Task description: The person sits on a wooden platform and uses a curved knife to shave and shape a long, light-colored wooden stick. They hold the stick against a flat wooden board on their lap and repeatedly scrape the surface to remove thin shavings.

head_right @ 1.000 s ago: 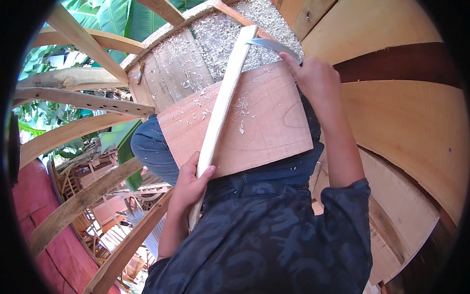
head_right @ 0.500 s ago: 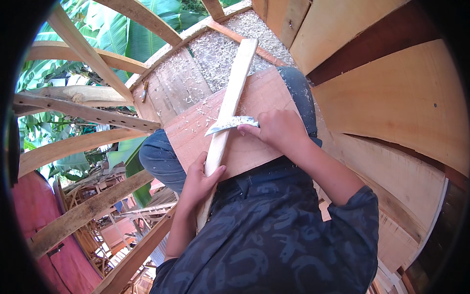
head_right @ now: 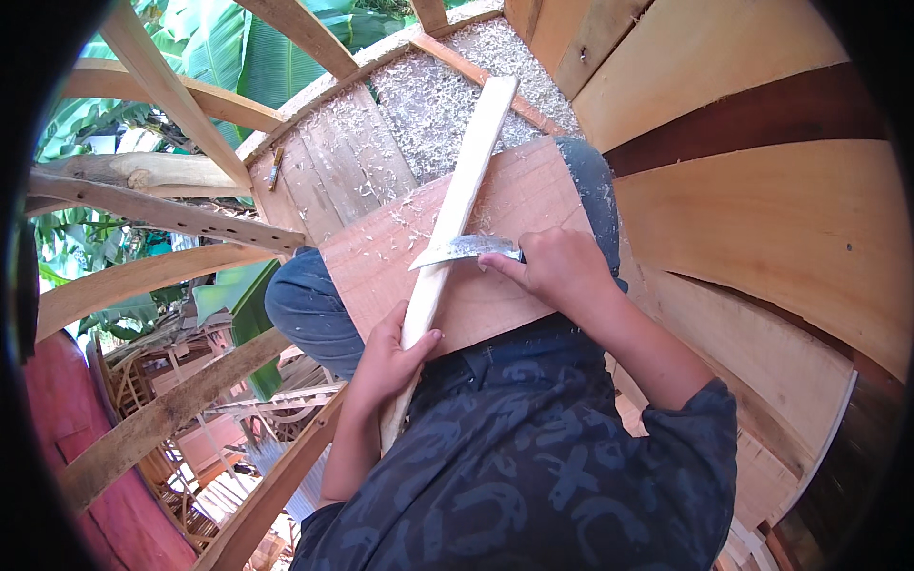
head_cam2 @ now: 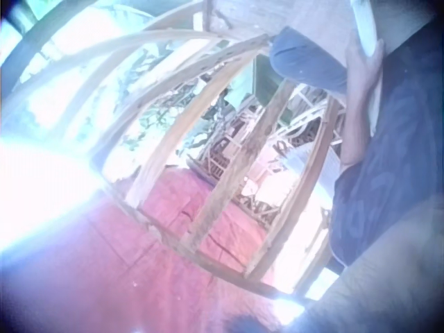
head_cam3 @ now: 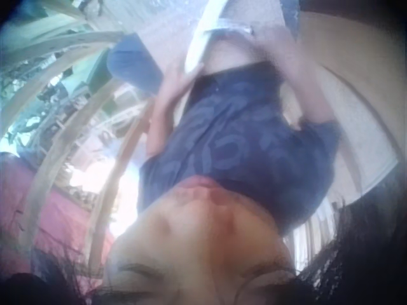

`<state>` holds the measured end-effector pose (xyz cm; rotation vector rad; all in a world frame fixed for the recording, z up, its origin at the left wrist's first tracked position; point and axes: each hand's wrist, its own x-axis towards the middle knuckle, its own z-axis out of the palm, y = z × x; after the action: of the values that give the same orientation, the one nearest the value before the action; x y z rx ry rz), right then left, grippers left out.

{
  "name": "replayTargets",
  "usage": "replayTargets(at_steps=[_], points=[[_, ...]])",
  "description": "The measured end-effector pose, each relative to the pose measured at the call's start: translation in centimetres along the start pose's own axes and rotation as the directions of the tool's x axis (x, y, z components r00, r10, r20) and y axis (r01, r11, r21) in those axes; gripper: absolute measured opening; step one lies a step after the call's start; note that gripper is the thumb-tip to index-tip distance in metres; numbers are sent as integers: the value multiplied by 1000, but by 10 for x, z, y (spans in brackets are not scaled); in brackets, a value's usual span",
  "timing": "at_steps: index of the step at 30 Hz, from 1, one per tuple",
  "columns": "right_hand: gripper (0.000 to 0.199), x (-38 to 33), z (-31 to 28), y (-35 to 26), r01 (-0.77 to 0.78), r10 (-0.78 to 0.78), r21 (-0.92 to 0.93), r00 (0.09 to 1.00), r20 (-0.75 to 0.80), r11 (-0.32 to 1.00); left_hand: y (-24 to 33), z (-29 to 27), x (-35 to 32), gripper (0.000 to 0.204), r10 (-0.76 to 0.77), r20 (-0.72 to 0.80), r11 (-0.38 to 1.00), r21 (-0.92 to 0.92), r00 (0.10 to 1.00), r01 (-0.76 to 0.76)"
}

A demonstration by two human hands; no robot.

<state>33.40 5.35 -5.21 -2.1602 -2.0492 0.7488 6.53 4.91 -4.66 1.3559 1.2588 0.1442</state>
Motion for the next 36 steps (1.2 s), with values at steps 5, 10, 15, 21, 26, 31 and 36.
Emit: replayTargets(at_steps=[5, 10, 15, 21, 26, 31, 36], points=[[74, 19, -4, 10, 9, -18, -84, 994, -104, 996, 8, -6, 3, 43, -50, 27, 999, 20, 998, 49], [76, 58, -55, 91, -432, 408, -25, 869, -279, 902, -2, -7, -7, 41, 26, 12, 1000, -17, 1000, -26], [71, 22, -37, 6, -36, 31, -129, 999, -45, 991, 8, -10, 2, 40, -71, 53, 997, -28, 996, 73], [72, 42, -21, 30, -127, 112, -102, 983, -143, 987, 10, -11, 0, 40, -69, 60, 997, -22, 996, 70], [70, 55, -71, 65, -385, 371, -28, 904, -211, 922, 11, -12, 0, 42, -51, 46, 998, -41, 998, 53], [55, 27, -40, 6, -147, 165, 133, 976, -141, 980, 22, -25, 4, 43, 10, 14, 997, 74, 1000, -11], [34, 13, -23, -15, -134, 248, 595, 962, -114, 792, 28, -60, 23, 45, 174, 82, 963, -223, 981, -152]])
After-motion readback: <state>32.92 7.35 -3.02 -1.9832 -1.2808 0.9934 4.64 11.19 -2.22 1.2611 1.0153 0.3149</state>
